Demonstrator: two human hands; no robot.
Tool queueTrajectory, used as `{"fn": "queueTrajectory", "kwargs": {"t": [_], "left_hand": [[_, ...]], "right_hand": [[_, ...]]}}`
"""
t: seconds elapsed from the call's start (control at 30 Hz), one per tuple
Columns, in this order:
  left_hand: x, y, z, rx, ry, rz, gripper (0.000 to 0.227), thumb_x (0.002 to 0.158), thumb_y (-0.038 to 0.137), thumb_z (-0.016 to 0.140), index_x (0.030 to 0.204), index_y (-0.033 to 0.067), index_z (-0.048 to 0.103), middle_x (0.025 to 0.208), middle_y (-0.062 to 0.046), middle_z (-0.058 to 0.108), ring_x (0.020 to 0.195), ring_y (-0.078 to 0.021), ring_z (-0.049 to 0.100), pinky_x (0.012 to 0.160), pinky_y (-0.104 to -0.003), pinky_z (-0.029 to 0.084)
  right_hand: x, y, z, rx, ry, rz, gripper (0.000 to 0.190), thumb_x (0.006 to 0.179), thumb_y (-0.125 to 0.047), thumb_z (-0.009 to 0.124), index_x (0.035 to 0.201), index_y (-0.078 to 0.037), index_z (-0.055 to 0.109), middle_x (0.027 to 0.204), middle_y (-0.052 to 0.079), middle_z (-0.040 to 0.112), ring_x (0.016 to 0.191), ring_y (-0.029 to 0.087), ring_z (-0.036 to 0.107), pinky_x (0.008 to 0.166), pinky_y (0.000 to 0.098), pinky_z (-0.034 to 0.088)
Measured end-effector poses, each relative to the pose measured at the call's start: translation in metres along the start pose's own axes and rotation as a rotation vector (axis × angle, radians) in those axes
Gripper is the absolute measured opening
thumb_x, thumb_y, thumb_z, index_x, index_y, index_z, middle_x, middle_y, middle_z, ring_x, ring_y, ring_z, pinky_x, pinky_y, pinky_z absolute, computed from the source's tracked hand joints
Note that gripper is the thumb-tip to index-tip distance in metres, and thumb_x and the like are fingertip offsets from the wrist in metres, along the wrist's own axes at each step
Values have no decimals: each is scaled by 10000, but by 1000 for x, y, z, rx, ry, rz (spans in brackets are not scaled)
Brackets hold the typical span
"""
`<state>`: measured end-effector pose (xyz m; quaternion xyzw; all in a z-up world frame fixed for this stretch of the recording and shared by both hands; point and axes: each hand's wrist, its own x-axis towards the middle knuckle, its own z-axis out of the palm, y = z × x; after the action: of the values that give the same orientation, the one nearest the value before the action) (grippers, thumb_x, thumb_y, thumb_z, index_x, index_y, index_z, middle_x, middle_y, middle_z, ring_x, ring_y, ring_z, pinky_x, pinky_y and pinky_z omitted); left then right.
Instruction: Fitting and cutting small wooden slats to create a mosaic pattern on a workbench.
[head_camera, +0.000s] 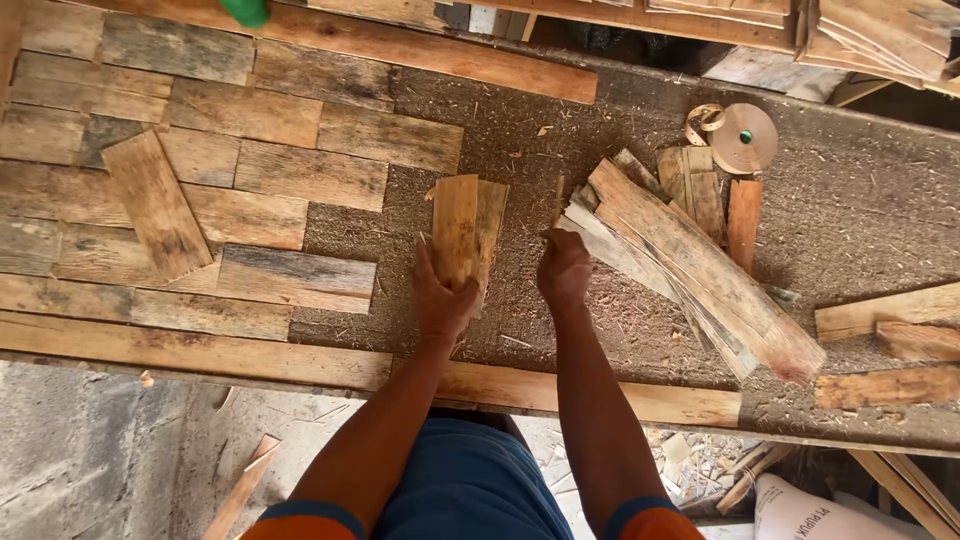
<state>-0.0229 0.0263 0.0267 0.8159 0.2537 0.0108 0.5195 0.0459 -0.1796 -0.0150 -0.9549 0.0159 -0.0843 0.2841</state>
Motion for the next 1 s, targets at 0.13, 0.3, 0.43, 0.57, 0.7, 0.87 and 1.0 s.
{"fn": "queueTrajectory", "kwargs": {"t": [0.13,0.3,0.43,0.57,0.7,0.87,1.0], "left_hand": [[-3,-47,1,-92,101,172,1136,718,180,753,1649,35,118,1471,-232,503,1244,-348,497,1069,-513,497],[-12,-62,-19,114,70,147,1064,732,264,731,1628,73,190,1444,-203,529,1211,-325,492,993,-521,535],[-13,-71,-23,215,43,336,934,744,293,727,1561,74,331,1473,-214,508,1258,-358,463,1027,-523,501],[-18,-68,-25,505,0,438,801,732,294,749,1454,70,486,1492,-232,464,1348,-406,407,1089,-581,407],[-19,-51,-32,662,-112,415,744,738,347,772,1390,73,541,1523,-221,414,1344,-399,403,1040,-574,414],[-17,-40,-35,730,-158,383,752,745,346,778,1406,66,552,1508,-215,411,1302,-389,427,1063,-552,433],[-18,-25,-41,740,-203,336,772,724,355,794,1400,69,554,1480,-198,429,1278,-388,444,1028,-551,455]], "right_hand": [[25,-16,33,-1,-83,-28,245,1104,-82,557,1264,-193,705,1161,148,730,929,272,727,824,397,623],[62,-64,20,-102,-446,117,718,888,-143,739,1543,-162,445,1526,163,432,1276,358,579,1041,416,546],[87,-57,23,-142,-505,-32,972,809,-241,884,1572,-88,301,1566,218,302,1377,414,442,1116,432,439],[99,-79,-7,-204,-725,20,1190,696,-309,941,1624,-157,211,1620,166,267,1396,361,464,1186,430,413],[98,-76,-7,-206,-712,-34,1151,681,-301,958,1596,-208,266,1646,151,186,1447,381,370,1166,472,376],[94,-83,-14,-160,-697,40,899,733,-249,929,1477,-160,433,1643,159,227,1384,374,455,1161,469,392],[88,-62,2,183,-546,124,552,843,-190,855,1283,-61,549,1218,183,666,1080,295,676,950,380,598]]}}
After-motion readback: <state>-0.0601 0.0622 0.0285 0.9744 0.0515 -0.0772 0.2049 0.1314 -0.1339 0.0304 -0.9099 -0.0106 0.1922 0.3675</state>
